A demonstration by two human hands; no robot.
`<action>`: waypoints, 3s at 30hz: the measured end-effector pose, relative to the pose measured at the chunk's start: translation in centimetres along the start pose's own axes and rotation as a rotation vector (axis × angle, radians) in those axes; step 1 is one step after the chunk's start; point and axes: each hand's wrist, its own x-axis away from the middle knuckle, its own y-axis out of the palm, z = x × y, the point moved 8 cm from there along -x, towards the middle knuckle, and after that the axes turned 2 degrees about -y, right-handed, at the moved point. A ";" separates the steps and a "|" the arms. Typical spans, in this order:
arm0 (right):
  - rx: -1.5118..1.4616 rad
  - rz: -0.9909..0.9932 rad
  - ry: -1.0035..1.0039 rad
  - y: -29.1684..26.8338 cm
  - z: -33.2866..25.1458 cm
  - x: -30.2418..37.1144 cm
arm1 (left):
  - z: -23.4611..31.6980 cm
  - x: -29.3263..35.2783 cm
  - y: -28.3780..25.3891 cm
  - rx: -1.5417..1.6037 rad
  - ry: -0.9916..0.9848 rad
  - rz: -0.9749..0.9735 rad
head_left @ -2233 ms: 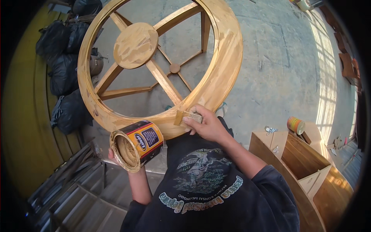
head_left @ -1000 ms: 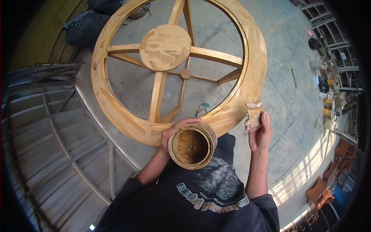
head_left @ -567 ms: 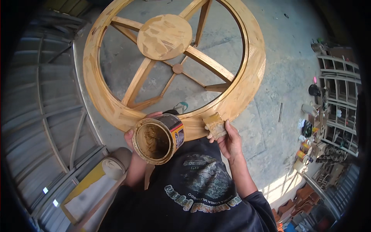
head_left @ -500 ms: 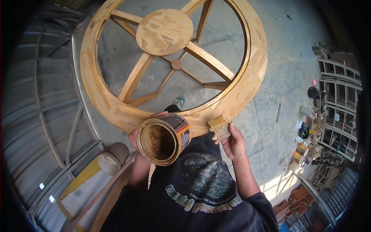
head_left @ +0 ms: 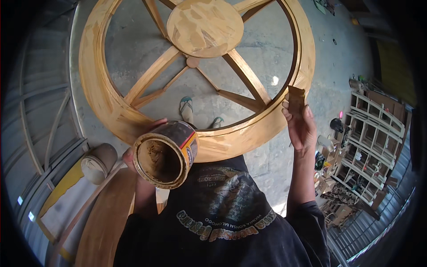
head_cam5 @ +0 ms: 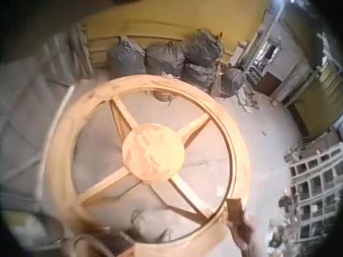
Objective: Apply a wood stain or protective finish to a circular wooden table frame using a cloth or sponge.
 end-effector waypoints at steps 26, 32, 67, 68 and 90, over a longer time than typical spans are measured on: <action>1.287 -0.843 -0.700 -8.0 -13.0 -2.3 | -32.4 1.2 15.3 0.151 0.801 0.544; 1.463 -1.018 -0.959 -6.2 -10.7 -3.3 | -34.2 4.7 15.4 0.089 0.858 0.622; 0.356 0.045 0.168 -0.8 0.7 -2.8 | -25.0 13.1 13.2 0.029 0.850 0.549; 0.380 0.038 0.085 -1.3 1.5 -3.8 | -24.1 13.1 12.8 0.026 0.831 0.540; 0.872 0.579 -0.344 15.3 10.3 -0.6 | 5.3 20.9 3.3 -0.123 0.455 0.248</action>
